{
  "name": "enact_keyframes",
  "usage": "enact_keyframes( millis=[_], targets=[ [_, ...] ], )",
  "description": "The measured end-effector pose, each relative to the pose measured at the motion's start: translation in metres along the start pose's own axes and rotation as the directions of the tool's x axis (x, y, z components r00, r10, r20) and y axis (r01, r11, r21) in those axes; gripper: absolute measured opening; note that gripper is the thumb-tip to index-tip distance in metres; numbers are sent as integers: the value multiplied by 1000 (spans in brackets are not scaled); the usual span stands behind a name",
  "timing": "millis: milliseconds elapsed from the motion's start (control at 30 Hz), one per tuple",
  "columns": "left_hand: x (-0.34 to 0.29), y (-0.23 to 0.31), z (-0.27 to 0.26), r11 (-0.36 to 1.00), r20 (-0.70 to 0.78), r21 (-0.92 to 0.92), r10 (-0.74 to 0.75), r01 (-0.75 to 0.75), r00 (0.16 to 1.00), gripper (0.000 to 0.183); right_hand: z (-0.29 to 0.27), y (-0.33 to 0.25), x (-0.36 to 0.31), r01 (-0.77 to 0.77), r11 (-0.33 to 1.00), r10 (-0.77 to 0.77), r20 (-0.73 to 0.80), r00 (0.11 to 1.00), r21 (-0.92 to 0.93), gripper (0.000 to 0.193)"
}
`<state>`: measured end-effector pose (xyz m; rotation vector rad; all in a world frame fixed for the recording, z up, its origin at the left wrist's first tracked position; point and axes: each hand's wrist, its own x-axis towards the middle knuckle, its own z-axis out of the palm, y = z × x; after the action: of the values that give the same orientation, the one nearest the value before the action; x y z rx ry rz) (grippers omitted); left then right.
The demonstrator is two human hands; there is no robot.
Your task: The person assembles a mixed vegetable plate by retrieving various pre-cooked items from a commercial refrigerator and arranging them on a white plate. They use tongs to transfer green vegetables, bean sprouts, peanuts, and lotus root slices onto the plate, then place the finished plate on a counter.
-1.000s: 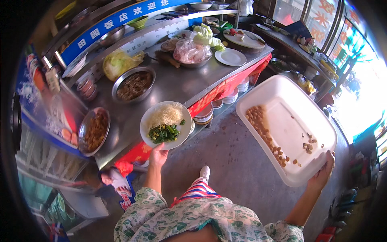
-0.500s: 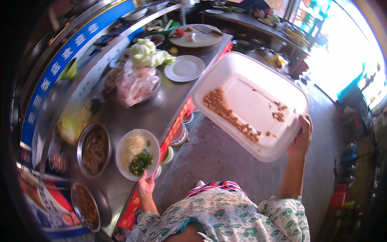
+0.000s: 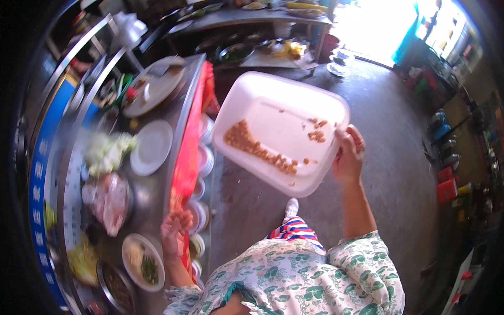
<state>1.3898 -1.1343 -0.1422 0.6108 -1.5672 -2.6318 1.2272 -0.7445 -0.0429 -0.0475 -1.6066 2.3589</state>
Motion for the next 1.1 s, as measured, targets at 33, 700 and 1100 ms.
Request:
enact_keyframes(
  millis=[33,700,1100],
  targets=[
    [37,9,41,995,88,52,76,-81,993,27,-16,-1,18,-4,1000,4,-18,1000,8,6],
    [498,-91,638,554,805,376,201,-743,557,47,-250,-15,391,327,923,-381,-579,721,-200,8],
    [651,-190,997,272,978,200,-1,-941,207,41,-406,-50,629,359,887,-457,-654,603,-289,12]
  ],
)
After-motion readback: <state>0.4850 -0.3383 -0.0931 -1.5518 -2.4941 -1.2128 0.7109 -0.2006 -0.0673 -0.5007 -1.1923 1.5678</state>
